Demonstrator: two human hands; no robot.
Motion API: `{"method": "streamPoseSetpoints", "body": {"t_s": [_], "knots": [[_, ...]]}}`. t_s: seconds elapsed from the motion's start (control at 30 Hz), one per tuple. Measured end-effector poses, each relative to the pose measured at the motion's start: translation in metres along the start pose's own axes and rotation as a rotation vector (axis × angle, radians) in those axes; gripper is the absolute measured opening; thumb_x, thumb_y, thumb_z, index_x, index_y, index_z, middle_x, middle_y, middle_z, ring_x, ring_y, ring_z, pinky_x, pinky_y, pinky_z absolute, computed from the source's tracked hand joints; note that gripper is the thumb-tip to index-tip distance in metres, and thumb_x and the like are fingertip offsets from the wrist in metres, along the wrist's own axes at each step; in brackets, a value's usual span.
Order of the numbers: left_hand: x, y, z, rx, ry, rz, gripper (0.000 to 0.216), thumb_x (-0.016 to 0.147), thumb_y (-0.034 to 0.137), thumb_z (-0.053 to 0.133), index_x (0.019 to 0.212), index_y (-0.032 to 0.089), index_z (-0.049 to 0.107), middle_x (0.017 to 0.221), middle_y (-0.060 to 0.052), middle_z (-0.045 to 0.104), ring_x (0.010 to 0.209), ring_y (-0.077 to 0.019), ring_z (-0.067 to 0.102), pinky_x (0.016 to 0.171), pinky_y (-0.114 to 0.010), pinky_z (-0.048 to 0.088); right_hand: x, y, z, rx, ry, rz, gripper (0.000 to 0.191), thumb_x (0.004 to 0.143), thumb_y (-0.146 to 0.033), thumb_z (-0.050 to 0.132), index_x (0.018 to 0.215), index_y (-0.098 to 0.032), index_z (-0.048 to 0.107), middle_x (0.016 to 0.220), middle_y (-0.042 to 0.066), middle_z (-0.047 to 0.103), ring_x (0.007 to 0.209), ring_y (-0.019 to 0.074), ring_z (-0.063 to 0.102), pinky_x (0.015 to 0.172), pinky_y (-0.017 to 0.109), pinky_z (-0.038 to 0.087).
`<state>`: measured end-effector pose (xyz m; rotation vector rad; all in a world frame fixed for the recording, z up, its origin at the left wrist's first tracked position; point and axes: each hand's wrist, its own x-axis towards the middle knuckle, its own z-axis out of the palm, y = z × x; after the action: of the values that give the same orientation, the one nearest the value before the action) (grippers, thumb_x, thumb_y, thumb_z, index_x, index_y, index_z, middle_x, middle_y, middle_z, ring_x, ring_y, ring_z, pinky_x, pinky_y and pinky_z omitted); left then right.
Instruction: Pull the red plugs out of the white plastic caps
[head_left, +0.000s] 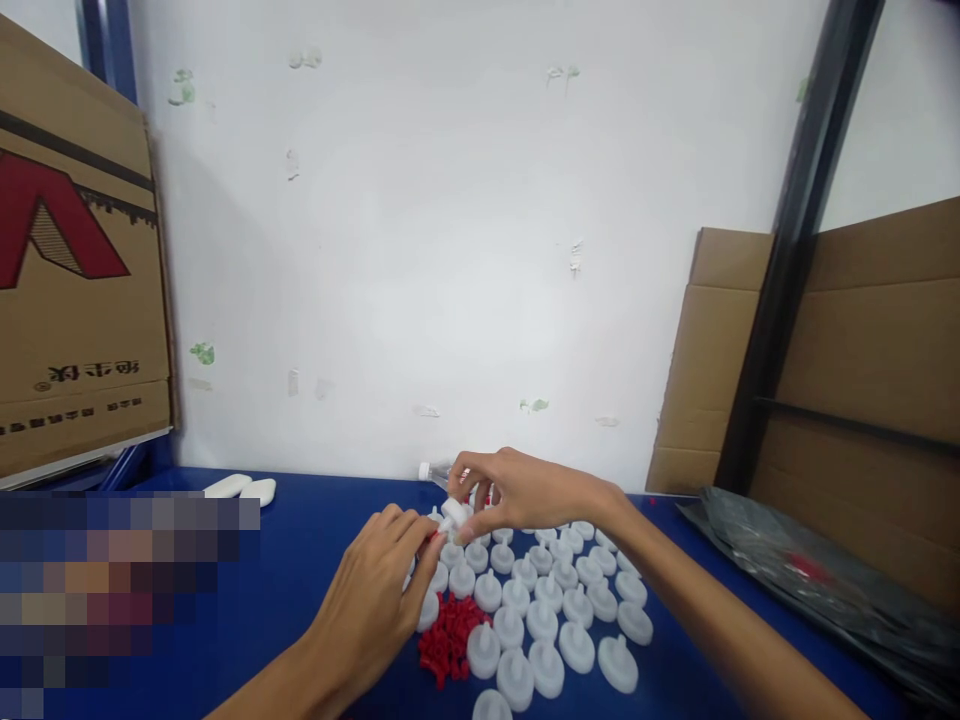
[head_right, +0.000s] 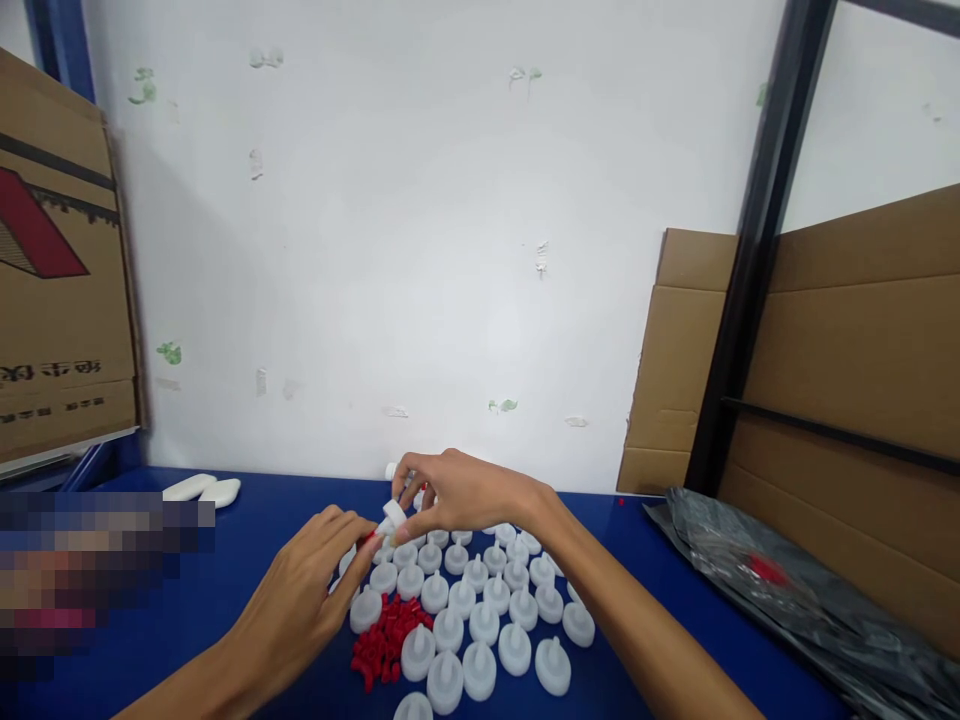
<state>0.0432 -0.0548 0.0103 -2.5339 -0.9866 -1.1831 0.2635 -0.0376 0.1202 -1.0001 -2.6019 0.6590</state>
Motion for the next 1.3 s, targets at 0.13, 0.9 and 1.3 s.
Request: {"method": "streamPoseSetpoints", "body": {"t_s": [0.13,0.9,1.3], "knots": [[0.001,0.001,-0.002,-0.024,0.004,-0.028,0.026,0.106,0.023,0.037,0.091,0.019,0.058,0.086,-0.004,0.062,0.077,-0.0228,0.052,0.072,-0.036,0.035,0.002,-0.012,0.005,-0.162,0.015,-0.098,0.046,0.085,-0.043,0.078,0.126,-0.027,0.065,0.115,0.004,0.073,0.096,0.0194,0.066,0.072,0.027,0.047],[0.015,0.006,-0.01,-1.433,-0.149,-0.694,0.047,0.09,0.05,0.063,0.066,0.02,0.037,0.062,0.007,0.022,0.06,-0.0124,0.014,0.052,-0.025,0.019,0.005,-0.03,0.012,-0.703,0.243,-0.282,0.015,0.094,-0.029,0.071,0.108,-0.025,0.069,0.091,-0.002,0.077,0.085,0.0151,0.069,0.085,0.033,0.04],[0.017,0.004,-0.015,-1.877,-0.162,-0.886,0.038,0.087,0.032,0.074,0.066,0.015,0.046,0.062,0.007,0.025,0.055,-0.0084,0.014,0.046,-0.02,0.015,0.014,-0.009,0.019,-0.797,0.345,-0.408,0.013,0.098,-0.021,0.065,0.11,-0.024,0.063,0.107,-0.001,0.077,0.098,0.013,0.069,0.1,0.035,0.034]]}}
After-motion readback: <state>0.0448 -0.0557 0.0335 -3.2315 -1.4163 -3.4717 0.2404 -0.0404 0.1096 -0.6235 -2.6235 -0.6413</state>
